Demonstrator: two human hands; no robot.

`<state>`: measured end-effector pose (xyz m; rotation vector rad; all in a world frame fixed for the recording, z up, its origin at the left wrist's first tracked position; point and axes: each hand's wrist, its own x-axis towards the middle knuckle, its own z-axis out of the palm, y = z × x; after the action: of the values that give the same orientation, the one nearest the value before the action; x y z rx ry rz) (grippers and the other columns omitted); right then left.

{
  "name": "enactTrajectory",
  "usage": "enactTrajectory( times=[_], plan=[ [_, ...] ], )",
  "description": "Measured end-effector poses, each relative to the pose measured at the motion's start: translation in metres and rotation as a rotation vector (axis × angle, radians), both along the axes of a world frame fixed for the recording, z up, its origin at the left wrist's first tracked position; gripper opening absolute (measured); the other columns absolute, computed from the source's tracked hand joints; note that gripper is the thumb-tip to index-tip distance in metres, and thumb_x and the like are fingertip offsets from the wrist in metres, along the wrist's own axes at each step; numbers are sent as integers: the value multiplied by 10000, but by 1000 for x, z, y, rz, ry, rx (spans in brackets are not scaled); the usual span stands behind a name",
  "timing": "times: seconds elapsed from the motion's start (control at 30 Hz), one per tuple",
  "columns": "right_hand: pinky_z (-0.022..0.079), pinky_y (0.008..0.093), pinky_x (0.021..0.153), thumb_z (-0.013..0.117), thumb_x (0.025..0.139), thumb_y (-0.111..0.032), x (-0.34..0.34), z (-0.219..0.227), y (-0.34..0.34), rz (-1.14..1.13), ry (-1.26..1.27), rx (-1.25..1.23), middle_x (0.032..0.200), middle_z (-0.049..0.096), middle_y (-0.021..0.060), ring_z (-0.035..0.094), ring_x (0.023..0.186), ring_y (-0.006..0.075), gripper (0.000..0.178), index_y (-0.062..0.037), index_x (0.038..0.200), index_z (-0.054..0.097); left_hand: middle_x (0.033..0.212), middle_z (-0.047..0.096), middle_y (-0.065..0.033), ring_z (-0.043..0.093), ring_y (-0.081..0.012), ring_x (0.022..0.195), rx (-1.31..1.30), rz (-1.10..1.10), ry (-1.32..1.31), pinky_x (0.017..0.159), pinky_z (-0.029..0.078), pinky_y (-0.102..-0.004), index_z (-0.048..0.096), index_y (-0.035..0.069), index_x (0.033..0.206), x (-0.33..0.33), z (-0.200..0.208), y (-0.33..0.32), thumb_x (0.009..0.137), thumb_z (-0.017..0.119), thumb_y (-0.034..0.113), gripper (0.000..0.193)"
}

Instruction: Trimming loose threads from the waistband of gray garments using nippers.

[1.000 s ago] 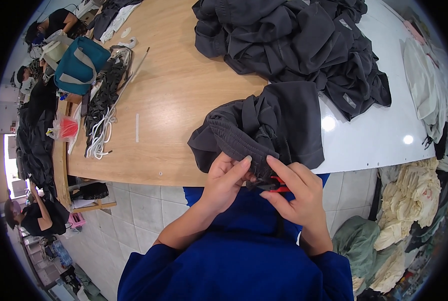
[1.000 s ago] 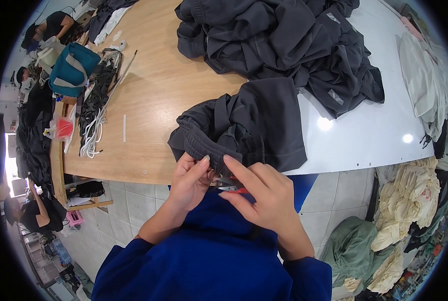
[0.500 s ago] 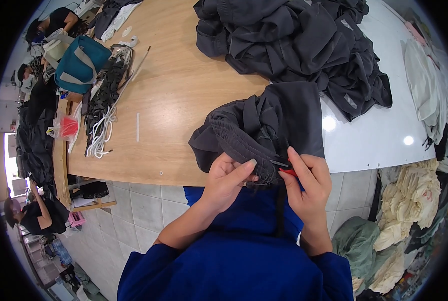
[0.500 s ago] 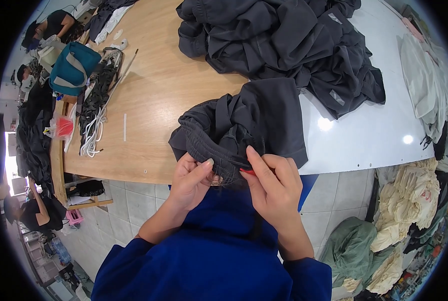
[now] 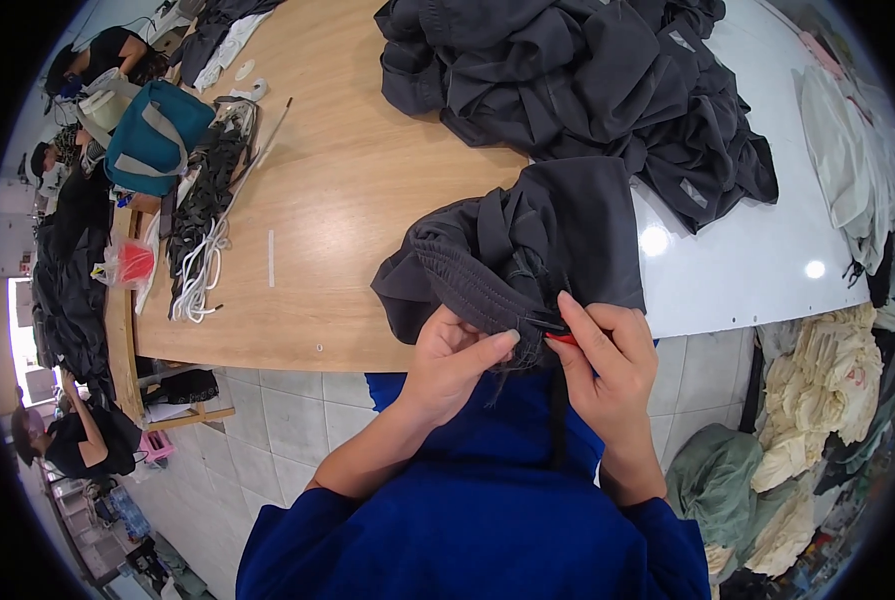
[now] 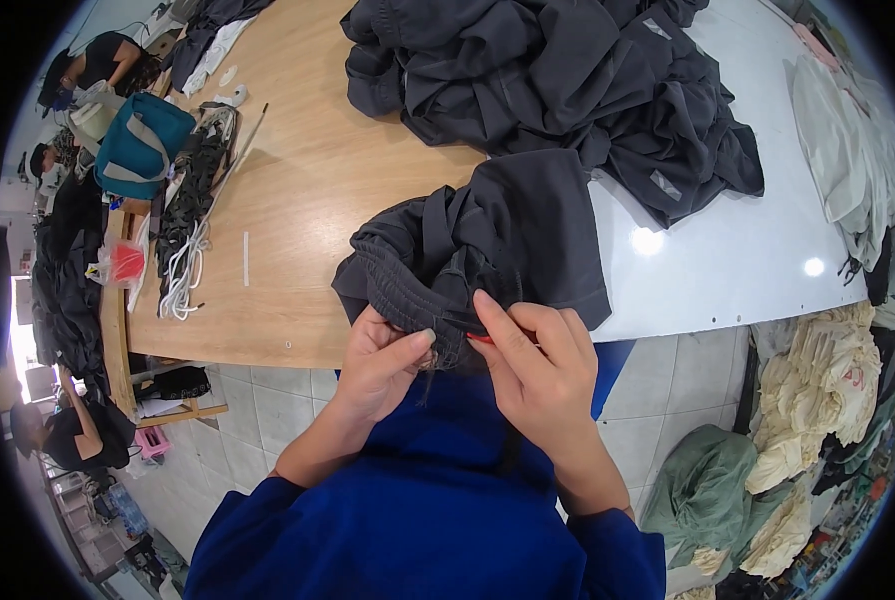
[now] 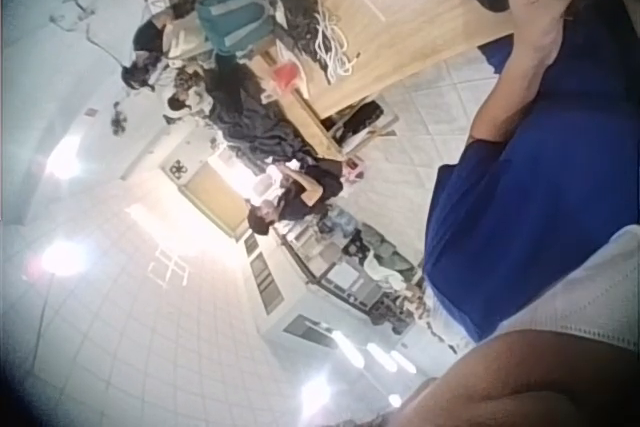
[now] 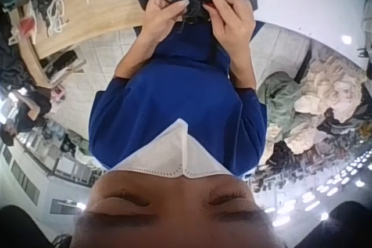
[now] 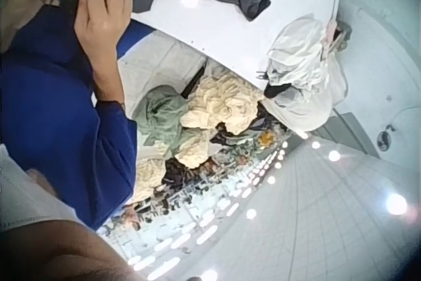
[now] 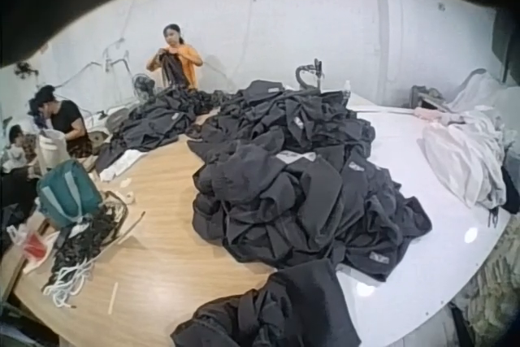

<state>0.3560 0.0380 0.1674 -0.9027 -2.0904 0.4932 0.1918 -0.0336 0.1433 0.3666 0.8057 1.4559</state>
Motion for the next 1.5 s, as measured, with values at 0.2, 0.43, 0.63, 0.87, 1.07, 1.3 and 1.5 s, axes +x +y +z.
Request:
enactTrajectory(
  times=[0.2, 0.43, 0.63, 0.87, 1.07, 1.3, 1.5],
  plan=[
    [399, 269, 570, 744, 649, -33, -2, -2, -2, -3, 28, -37, 807, 560, 54, 494, 671, 185, 397, -53, 1041, 684, 1041, 601, -56, 575, -121, 919, -33, 12, 11, 811, 476, -254, 515, 50, 1121, 5, 3, 1, 824, 626, -40, 330],
    [391, 279, 574, 736, 658, -36, -1, -3, -2, 14, 0, -38, 796, 560, 47, 494, 667, 185, 387, -60, 1041, 685, 1039, 604, -58, 578, -119, 910, -33, 21, 25, 799, 480, -255, 521, 49, 1111, 4, 3, 0, 823, 625, -43, 319],
    [394, 278, 576, 733, 659, -36, -1, -2, -3, 14, 0, -68, 795, 563, 51, 494, 663, 187, 390, -55, 1044, 682, 1019, 621, -65, 592, -110, 862, -59, 12, -94, 768, 503, -258, 540, 48, 1096, -1, 1, -1, 884, 570, 25, 215],
    [401, 281, 576, 730, 657, -29, -1, -3, -4, 16, 5, -85, 790, 567, 55, 498, 655, 192, 391, -51, 1045, 680, 1022, 625, -67, 598, -112, 844, -11, -3, -88, 761, 507, -257, 544, 47, 1100, -2, -2, -1, 905, 548, 51, 195],
    [396, 277, 573, 729, 659, -31, 0, -1, -3, 42, -18, -84, 776, 565, 56, 500, 651, 191, 386, -57, 1041, 683, 1030, 624, -69, 600, -117, 857, 2, -6, -67, 766, 509, -262, 546, 39, 1104, -3, -4, -3, 912, 541, 58, 193],
    [383, 281, 567, 734, 644, -46, 1, -3, -4, 11, 3, -89, 780, 561, 45, 487, 641, 181, 391, -60, 1032, 686, 1069, 612, -114, 620, -143, 876, -87, 27, -60, 754, 532, -262, 496, 6, 1172, -1, 3, 1, 946, 462, 87, 243],
    [386, 283, 571, 736, 641, -48, 1, -2, -2, 24, -8, -58, 786, 563, 45, 489, 644, 184, 399, -57, 1036, 684, 1050, 619, -107, 619, -145, 871, -73, -17, -37, 746, 527, -257, 527, 9, 1133, 0, 1, -1, 945, 466, 86, 212]
  ],
)
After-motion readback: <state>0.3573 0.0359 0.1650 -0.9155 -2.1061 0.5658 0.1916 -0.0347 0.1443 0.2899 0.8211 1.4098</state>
